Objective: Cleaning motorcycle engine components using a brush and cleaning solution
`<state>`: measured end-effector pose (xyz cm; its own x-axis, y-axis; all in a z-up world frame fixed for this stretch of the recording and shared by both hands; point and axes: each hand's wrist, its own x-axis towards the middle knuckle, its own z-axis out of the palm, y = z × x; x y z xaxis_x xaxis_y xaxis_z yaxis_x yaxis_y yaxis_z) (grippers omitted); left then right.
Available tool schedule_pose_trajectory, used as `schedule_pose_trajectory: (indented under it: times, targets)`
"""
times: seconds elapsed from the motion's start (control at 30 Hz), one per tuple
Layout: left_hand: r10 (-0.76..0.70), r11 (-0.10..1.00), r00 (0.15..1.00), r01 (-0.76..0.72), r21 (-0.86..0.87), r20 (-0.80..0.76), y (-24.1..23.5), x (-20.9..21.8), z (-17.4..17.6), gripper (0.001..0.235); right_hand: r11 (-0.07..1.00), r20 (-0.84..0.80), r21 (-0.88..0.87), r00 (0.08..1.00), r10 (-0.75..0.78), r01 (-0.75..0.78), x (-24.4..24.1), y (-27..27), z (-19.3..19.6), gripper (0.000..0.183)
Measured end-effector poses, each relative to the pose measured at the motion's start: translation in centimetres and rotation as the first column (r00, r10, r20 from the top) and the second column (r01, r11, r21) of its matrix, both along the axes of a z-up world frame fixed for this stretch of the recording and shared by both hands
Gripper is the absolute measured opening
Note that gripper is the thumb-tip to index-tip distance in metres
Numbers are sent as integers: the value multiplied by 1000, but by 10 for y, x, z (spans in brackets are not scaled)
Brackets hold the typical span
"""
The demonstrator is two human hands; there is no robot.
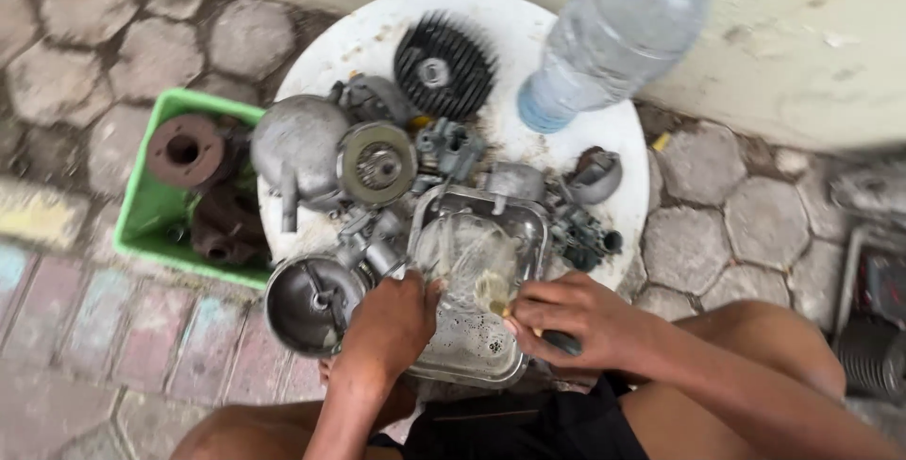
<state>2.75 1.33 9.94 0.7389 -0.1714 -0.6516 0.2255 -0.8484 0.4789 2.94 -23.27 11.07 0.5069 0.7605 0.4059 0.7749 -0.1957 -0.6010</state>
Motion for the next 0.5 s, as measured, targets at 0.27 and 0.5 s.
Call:
schedule_pose_trajectory:
  times: [0.27,0.5]
  targets:
    - [-82,992,995,77,103,50,-3,-2,-19,55,939,-41,12,938,-344,345,43,-18,-39,12]
    - [-116,990,993,116,76,-4,4,-9,-24,59,950,-41,-92,952,-303,298,48,-4,-47,8]
